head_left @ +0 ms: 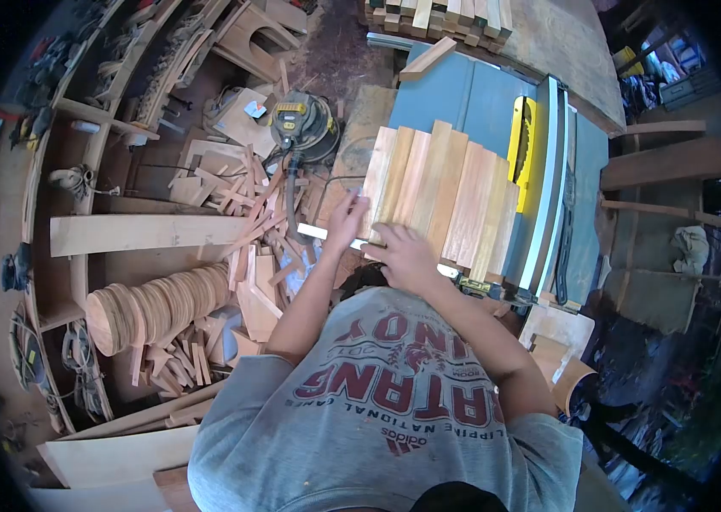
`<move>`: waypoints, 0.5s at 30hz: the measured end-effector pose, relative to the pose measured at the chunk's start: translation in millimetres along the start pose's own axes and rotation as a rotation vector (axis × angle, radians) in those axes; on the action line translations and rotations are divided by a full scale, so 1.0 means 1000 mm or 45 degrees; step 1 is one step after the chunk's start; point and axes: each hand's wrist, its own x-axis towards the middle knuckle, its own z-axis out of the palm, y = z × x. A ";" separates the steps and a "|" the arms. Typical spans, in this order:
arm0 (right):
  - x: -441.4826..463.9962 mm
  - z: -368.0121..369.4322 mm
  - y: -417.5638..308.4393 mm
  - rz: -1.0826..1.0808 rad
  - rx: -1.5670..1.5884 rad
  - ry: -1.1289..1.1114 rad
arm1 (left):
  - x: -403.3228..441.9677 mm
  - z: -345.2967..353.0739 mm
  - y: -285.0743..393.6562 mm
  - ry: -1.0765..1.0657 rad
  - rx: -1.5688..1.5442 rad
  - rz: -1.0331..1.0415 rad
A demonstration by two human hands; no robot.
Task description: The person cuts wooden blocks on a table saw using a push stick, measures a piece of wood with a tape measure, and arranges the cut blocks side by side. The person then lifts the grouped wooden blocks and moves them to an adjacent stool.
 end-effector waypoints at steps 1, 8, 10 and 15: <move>0.003 0.004 0.000 -0.089 -0.081 -0.057 | -0.002 -0.002 0.011 -0.073 0.078 -0.111; 0.008 0.025 0.013 -0.296 -0.190 -0.118 | 0.009 -0.043 -0.019 -0.154 -0.326 -0.290; 0.014 0.019 0.011 -0.343 -0.256 -0.111 | 0.001 -0.048 -0.023 -0.098 -0.281 -0.312; 0.022 0.026 0.016 -0.449 -0.298 -0.181 | -0.001 -0.055 -0.019 -0.095 -0.359 -0.265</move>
